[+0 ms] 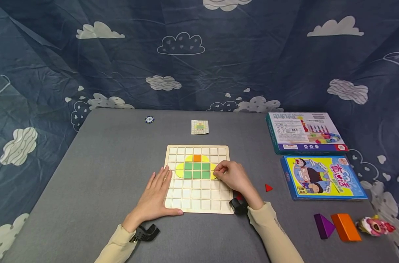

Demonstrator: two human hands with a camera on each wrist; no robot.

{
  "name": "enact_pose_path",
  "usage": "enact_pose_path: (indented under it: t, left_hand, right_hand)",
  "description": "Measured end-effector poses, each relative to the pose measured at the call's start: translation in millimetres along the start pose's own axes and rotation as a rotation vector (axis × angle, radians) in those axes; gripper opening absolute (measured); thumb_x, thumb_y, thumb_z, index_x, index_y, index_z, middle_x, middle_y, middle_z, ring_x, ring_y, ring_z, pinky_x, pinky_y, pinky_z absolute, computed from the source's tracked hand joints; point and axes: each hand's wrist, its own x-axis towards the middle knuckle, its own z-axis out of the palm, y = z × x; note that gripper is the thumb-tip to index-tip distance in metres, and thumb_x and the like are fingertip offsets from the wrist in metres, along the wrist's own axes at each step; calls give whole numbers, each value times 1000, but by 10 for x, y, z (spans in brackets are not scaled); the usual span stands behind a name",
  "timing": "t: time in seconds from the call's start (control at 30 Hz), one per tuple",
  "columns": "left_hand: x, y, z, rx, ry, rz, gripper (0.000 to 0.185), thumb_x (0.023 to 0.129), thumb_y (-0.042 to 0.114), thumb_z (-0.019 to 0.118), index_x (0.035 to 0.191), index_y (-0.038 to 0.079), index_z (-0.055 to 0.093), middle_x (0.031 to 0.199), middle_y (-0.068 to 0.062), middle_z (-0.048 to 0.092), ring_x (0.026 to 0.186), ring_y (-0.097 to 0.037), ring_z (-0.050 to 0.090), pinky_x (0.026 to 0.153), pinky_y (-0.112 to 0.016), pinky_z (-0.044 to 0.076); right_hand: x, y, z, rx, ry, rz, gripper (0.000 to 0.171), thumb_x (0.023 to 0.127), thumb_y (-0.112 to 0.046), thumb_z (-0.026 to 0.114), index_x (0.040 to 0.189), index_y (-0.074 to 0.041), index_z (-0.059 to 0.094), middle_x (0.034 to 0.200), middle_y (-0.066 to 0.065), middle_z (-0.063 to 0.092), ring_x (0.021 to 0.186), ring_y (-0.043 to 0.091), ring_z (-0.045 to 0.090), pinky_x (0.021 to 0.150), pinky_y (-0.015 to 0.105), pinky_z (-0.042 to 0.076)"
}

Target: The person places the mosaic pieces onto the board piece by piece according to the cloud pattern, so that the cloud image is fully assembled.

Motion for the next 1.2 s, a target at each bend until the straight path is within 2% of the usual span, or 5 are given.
enact_pose_path:
  t: [0.53,1.2]
  left_hand:
    - [0,18,-28,-22,1,-3,128,65,81,59,150,-3,14,156,-18,7,143,-30,2,113,-46,1]
    - [0,8,-7,4,6,1,129,65,84,55,150,-3,13,156,-18,6,143,-30,2,113,-45,1]
  right_hand:
    - [30,-27,5,-13,4,21,10,80,-13,75,79,-7,66,68,-1,58,60,15,51,57,30,41]
    - [2,-16,-10,-24,-10,27,12,78,-14,76,78,-8,66,67,-1,58,60,15,51,57,30,40]
